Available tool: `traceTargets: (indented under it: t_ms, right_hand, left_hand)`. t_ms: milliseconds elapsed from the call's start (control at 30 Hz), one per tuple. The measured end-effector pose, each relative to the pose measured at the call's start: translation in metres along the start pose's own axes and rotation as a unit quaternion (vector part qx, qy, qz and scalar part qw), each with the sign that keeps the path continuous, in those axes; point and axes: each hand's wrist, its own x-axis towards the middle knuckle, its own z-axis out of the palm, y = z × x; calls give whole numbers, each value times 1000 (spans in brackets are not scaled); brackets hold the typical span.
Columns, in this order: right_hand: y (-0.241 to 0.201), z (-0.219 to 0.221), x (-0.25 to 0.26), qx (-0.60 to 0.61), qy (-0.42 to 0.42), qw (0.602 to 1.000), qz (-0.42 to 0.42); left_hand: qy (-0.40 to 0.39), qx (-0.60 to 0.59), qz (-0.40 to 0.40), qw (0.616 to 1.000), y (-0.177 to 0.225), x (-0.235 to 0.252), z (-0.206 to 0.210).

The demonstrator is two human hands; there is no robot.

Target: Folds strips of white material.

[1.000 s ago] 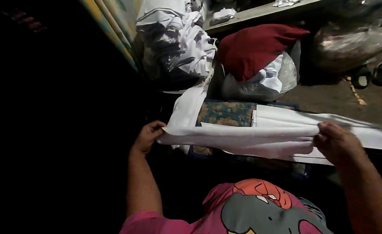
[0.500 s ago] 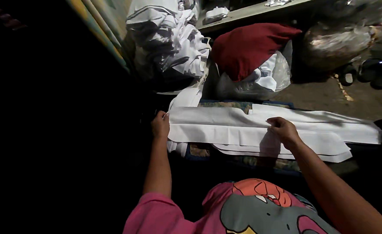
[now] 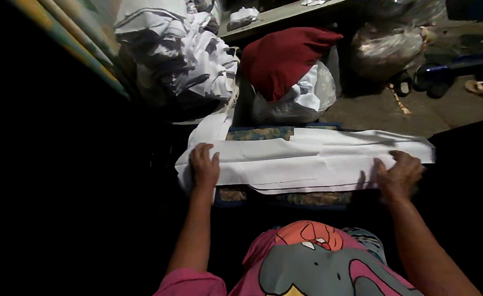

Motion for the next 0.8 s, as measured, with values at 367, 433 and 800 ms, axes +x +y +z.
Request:
traceTargets:
  t_ms: [367,433,800]
  right_hand:
    - [37,-26,15,35,-97,984,143]
    - [35,-26,18,33,-96,985,139]
    - [31,-30,22,69,-113,981,144]
  left_hand:
    - [-164,87,95,978,49,-18,69]
    - [-166,55,134,975,81,-10,76]
    - [-219,-7,117,969,205,30,132]
